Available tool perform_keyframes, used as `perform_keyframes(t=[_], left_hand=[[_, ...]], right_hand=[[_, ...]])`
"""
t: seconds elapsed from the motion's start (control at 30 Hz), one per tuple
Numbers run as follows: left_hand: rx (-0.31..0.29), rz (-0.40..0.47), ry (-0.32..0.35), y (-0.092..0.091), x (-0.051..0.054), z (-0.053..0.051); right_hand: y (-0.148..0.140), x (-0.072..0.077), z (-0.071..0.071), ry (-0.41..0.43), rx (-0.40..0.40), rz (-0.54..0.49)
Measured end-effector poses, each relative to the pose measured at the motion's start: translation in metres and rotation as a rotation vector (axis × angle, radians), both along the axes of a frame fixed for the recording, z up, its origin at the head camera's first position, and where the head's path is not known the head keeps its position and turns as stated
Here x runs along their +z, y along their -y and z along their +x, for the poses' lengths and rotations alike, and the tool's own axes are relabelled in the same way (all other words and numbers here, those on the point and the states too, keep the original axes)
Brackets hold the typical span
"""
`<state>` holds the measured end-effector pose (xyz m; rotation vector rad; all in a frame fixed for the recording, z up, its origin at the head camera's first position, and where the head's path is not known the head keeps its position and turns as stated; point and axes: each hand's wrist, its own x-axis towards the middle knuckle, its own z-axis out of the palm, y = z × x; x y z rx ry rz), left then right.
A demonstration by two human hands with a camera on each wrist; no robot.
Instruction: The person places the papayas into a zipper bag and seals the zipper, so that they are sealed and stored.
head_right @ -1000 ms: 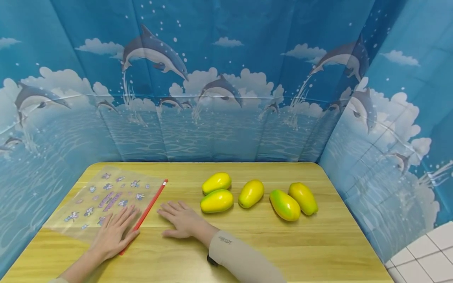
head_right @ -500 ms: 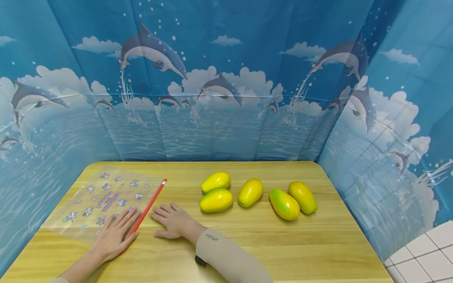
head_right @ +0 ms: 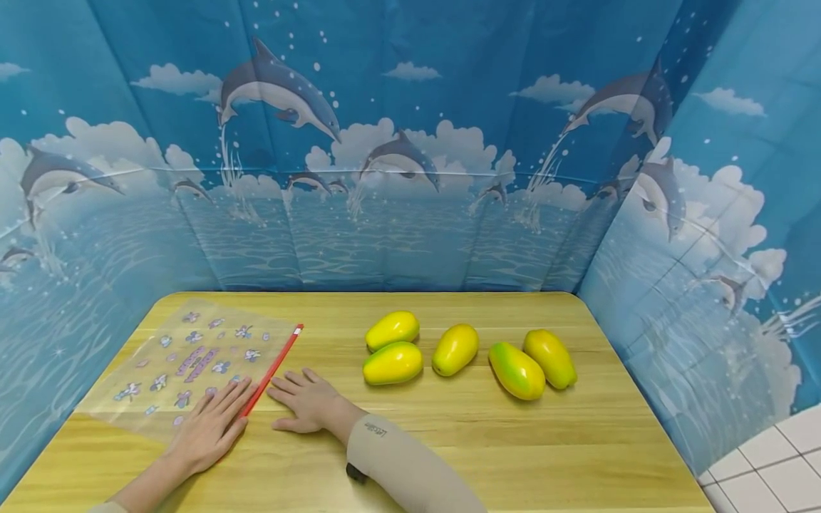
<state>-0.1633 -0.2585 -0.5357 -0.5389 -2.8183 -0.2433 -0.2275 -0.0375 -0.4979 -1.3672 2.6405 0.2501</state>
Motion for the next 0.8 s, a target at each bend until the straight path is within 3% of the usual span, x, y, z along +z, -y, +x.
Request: perform_keyframes(t=[0.5, 0.8], left_hand=[[-0.008, 0.029, -0.015, -0.002, 0.000, 0.001], [-0.040, -0.018, -0.069, -0.001, 0.000, 0.005]], right_hand=[[0.009, -0.004, -0.003, 0.004, -0.042, 0.017], [0.011, -0.003, -0.004, 0.021, -0.058, 0.021]])
